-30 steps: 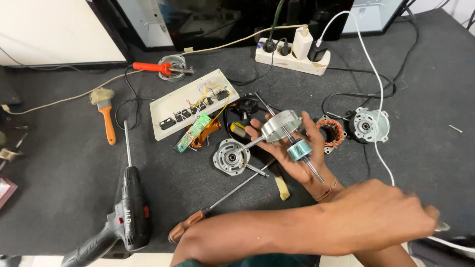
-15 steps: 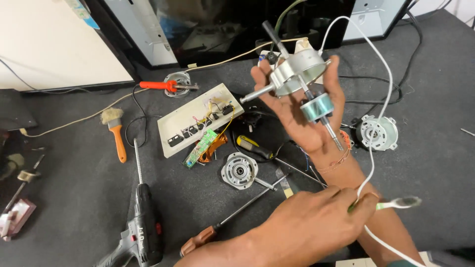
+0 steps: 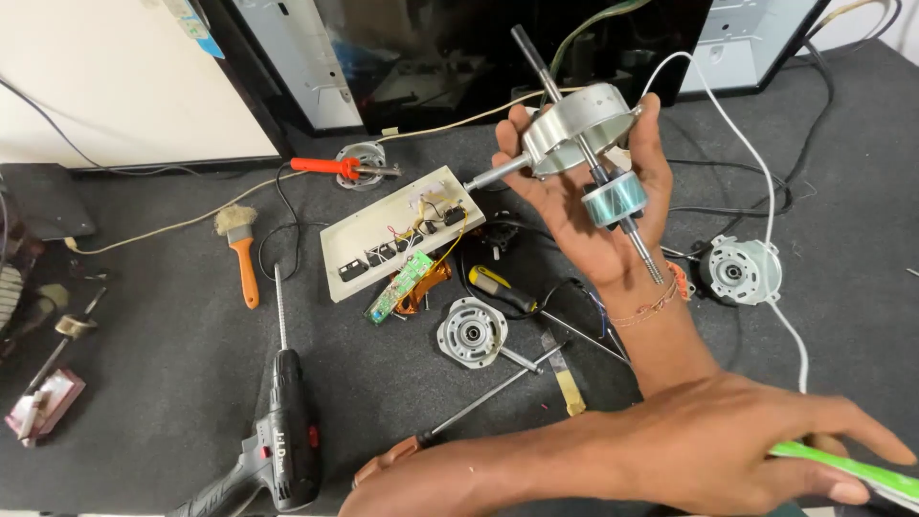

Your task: Disassembling an electric motor by removing screws and separating the casing from the internal rotor and stator.

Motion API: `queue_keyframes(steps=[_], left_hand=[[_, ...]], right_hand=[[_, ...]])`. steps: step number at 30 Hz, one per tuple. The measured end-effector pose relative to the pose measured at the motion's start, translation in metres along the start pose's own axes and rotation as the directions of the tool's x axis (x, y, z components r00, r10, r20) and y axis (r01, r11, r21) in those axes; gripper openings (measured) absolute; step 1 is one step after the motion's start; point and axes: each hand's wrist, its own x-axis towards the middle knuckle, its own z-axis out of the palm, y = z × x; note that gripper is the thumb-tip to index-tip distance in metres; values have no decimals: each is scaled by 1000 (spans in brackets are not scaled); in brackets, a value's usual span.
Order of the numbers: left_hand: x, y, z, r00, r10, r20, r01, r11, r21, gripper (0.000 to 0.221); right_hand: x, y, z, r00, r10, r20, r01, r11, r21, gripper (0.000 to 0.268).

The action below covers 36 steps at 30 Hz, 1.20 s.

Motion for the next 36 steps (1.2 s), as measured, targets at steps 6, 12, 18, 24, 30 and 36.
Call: queue_keyframes(steps=[6, 12, 18, 24, 30, 36], left_hand=[[-22, 11, 22, 751, 574, -326, -7, 501, 865, 12], [-56, 16, -13, 753, 545, -369, 255, 275, 927, 19], [-103, -2, -72, 773, 380, -507, 190, 624, 758, 32], [-109, -62, -103, 631, -38, -775, 99, 995, 32, 33], [-80, -97, -108, 559, 58, -827, 156, 972, 174, 35], [-89, -125, -109, 631, -34, -775, 274, 944, 182, 32]], right_hand=[[-3, -13, 10, 999, 13, 50, -7, 994, -110, 66], [-9, -13, 35, 986, -110, -126, 87, 981, -173, 63], [-14, -2, 43, 932, -242, -270, 125, 913, -388, 63], [-27, 8, -35, 951, -80, -300, 30, 986, -166, 58], [-24, 12, -69, 835, -266, -481, 12, 885, -466, 67], [-27, 8, -76, 812, -261, -522, -65, 848, -525, 83]])
